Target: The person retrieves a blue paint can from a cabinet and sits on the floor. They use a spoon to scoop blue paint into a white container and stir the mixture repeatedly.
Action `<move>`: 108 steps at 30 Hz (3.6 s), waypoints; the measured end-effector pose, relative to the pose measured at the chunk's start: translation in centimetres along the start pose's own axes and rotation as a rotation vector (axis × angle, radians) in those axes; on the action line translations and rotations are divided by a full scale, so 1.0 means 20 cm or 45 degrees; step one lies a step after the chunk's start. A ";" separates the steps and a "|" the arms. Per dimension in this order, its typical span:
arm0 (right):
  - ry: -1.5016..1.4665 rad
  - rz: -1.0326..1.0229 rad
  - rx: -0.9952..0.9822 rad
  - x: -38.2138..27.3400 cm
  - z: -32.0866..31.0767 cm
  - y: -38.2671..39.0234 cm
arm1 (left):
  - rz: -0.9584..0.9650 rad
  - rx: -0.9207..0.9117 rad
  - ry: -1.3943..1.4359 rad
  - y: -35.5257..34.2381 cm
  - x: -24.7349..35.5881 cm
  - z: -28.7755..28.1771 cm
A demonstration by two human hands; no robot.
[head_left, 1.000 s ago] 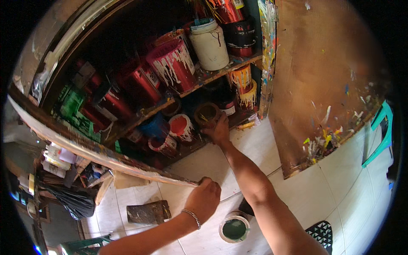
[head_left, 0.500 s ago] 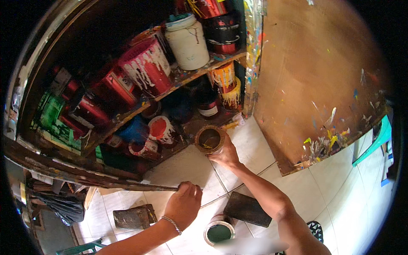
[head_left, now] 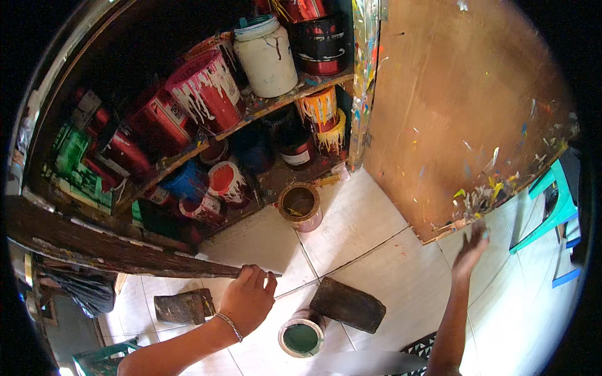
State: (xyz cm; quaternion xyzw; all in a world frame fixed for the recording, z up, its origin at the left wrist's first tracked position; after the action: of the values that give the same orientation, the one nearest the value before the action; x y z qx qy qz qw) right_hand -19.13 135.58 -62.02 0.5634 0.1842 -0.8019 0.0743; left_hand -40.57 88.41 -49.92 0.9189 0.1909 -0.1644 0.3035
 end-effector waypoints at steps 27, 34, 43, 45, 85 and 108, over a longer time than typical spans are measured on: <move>0.715 0.175 -0.454 -0.14 0.47 0.24 | -0.780 -0.703 0.920 -1.51 -1.59 0.48; 0.950 0.148 -0.429 -0.18 0.49 0.29 | -0.706 -1.022 1.072 -1.48 -1.54 0.61; 0.749 -0.058 -0.516 -0.22 0.57 0.29 | -0.704 -1.037 1.189 -1.33 -1.33 0.43; 0.657 -0.058 -0.534 -0.21 0.58 0.28 | -0.736 -0.923 1.144 -1.28 -1.31 0.34; 0.892 -0.013 -1.329 -0.12 1.43 0.81 | -0.682 0.193 0.856 0.40 -0.49 -0.79; 1.914 -0.175 -1.965 0.28 0.99 1.38 | -0.517 0.388 0.756 0.83 -0.26 -0.62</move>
State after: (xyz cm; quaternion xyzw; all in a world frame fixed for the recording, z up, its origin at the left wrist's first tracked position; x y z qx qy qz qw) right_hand -29.52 103.10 -67.27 0.7009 0.6698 0.0795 0.2321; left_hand -35.33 82.51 -30.00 0.9047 0.4216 0.0256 0.0563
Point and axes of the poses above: each hand's wrist, its own y-axis away from the middle knuckle, its own z-axis out of the palm, x = y × z, the point moved 10 cm from there along -y, towards the middle knuckle, and after that the axes turned 15 degrees about -x, right-handed, at the moved point
